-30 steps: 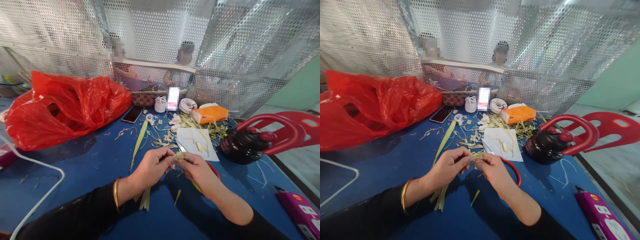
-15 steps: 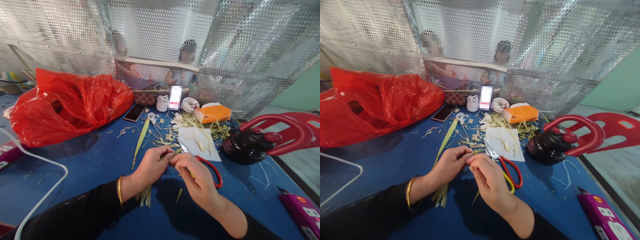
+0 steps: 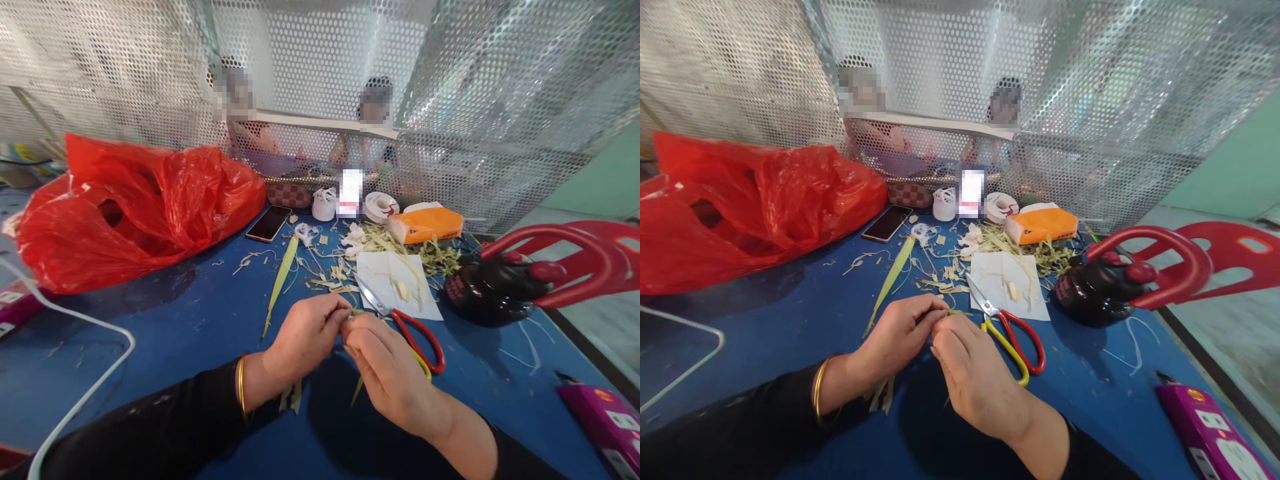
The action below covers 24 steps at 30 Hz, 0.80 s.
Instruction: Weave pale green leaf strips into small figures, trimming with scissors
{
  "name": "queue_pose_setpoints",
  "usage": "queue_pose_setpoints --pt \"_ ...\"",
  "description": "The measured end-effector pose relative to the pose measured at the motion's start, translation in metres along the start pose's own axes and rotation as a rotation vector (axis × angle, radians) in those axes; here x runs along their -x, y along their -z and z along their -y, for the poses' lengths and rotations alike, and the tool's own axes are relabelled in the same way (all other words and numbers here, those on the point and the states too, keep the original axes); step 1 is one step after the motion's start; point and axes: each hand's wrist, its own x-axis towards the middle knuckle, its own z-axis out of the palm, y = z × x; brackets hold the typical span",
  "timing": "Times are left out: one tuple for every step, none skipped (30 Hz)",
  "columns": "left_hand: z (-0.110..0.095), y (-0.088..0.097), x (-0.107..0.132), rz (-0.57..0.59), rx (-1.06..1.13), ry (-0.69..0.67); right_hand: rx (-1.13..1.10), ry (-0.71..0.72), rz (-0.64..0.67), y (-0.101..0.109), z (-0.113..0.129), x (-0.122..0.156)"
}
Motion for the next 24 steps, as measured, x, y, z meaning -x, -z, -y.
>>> queue_pose_setpoints --pt "0.0 0.0 0.0 0.001 -0.007 -0.002 0.003 0.01 0.004 0.0 0.0 0.0" --pt "0.0 0.0 0.0 0.0 -0.017 -0.001 -0.001 0.014 0.011 0.0 0.0 0.0" --pt "0.0 -0.001 0.0 0.002 -0.029 0.004 -0.016 0.01 0.02 0.0 0.0 0.0" --pt "0.0 -0.001 0.0 0.008 -0.043 0.013 -0.045 -0.002 0.029 0.0 0.0 0.0" --pt "0.0 -0.001 0.0 0.018 -0.057 0.022 -0.085 -0.024 0.032 0.001 0.0 0.0" --pt "0.0 -0.001 0.0 0.034 -0.073 0.031 -0.133 -0.055 0.025 0.003 0.0 -0.001" --pt "0.0 -0.001 0.0 0.056 -0.09 0.035 -0.181 -0.095 0.004 0.005 -0.001 -0.001" --pt "0.0 -0.001 0.0 0.081 -0.108 0.034 -0.221 -0.135 -0.026 0.008 -0.002 -0.002" --pt "0.0 -0.001 0.0 0.109 -0.12 0.027 -0.245 -0.172 -0.066 0.011 -0.004 -0.003" --pt "-0.001 0.0 0.0 0.14 -0.123 0.013 -0.251 -0.205 -0.109 0.014 -0.006 -0.004" --pt "-0.002 0.0 0.0 0.176 -0.113 -0.005 -0.246 -0.234 -0.147 0.017 -0.009 -0.005" --pt "-0.003 0.001 0.0 0.216 -0.089 -0.022 -0.234 -0.259 -0.178 0.02 -0.012 -0.006" --pt "-0.004 0.001 0.0 0.258 -0.052 -0.033 -0.228 -0.287 -0.198 0.023 -0.015 -0.007" --pt "-0.005 0.002 0.0 0.299 -0.005 -0.033 -0.228 -0.316 -0.209 0.025 -0.019 -0.008" --pt "-0.007 0.003 0.0 0.335 0.049 -0.024 -0.236 -0.348 -0.215 0.027 -0.022 -0.009" --pt "-0.008 0.003 0.0 0.364 0.108 -0.005 -0.249 -0.383 -0.212 0.028 -0.026 -0.009" --pt "-0.009 0.003 0.001 0.38 0.17 0.018 -0.267 -0.421 -0.204 0.028 -0.028 -0.01" --pt "-0.009 0.002 0.001 0.384 0.234 0.042 -0.289 -0.464 -0.195 0.027 -0.031 -0.01" --pt "-0.009 0.001 0.001 0.377 0.295 0.064 -0.318 -0.509 -0.183 0.026 -0.033 -0.01" --pt "-0.009 0.001 0.002 0.359 0.346 0.081 -0.355 -0.557 -0.168 0.023 -0.034 -0.01" --pt "-0.009 0.0 0.002 0.328 0.387 0.092 -0.402 -0.608 -0.15 0.02 -0.036 -0.01" --pt "-0.008 -0.001 0.002 0.288 0.414 0.097 -0.451 -0.652 -0.135 0.017 -0.037 -0.009" --pt "-0.007 -0.001 0.002 0.242 0.429 0.095 -0.492 -0.684 -0.118 0.014 -0.037 -0.008" --pt "-0.006 -0.002 0.001 0.192 0.43 0.088 -0.517 -0.701 -0.101 0.01 -0.038 -0.007"
